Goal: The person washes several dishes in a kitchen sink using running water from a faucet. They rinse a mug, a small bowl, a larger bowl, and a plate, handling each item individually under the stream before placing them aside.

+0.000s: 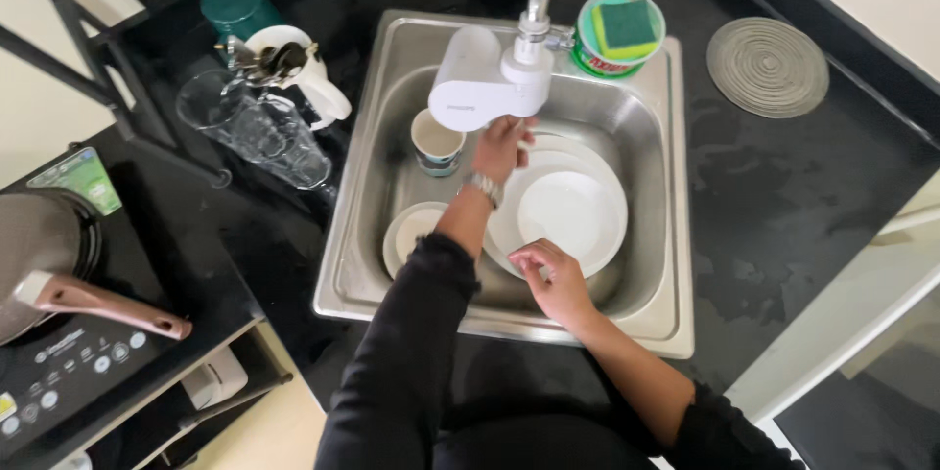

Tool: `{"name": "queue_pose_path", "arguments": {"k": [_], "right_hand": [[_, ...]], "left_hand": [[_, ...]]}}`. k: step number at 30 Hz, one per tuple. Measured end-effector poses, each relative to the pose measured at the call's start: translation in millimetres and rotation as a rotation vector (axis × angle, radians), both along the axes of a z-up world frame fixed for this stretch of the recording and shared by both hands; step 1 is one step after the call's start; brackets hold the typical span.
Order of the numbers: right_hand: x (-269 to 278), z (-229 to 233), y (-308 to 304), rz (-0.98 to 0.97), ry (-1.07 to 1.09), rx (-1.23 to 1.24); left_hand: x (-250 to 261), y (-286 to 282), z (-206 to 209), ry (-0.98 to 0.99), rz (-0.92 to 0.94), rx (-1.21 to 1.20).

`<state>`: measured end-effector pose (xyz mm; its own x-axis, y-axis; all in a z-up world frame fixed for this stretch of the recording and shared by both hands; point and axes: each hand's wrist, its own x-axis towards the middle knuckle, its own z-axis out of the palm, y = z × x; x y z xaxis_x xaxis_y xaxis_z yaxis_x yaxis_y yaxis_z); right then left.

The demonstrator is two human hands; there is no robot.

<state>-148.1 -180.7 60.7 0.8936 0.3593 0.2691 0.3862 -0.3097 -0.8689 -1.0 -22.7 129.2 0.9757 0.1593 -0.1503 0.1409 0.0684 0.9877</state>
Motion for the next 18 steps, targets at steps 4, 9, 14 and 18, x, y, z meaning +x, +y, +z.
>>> {"name": "queue_pose_path", "arguments": {"k": [4, 9, 14, 18], "right_hand": [[-5.1, 14.9, -0.2, 0.025, 0.009, 0.014], [-0.8, 17.7, -0.1, 0.044, 0.003, 0.009], [-7.0, 22.3, -0.3, 0.046, 0.014, -0.004], [-2.1, 20.8, 0.7, 0.014, -0.010, 0.007]], "left_hand": [[46.5, 4.0, -6.3, 0.176, 0.016, 0.067], [46.9, -17.0, -8.9, 0.213, 0.270, -0.290], [39.9, -3.3, -14.2, 0.178, -0.025, 0.083], [40.8, 8.5, -17.7, -0.575, -0.059, 1.882]]}}
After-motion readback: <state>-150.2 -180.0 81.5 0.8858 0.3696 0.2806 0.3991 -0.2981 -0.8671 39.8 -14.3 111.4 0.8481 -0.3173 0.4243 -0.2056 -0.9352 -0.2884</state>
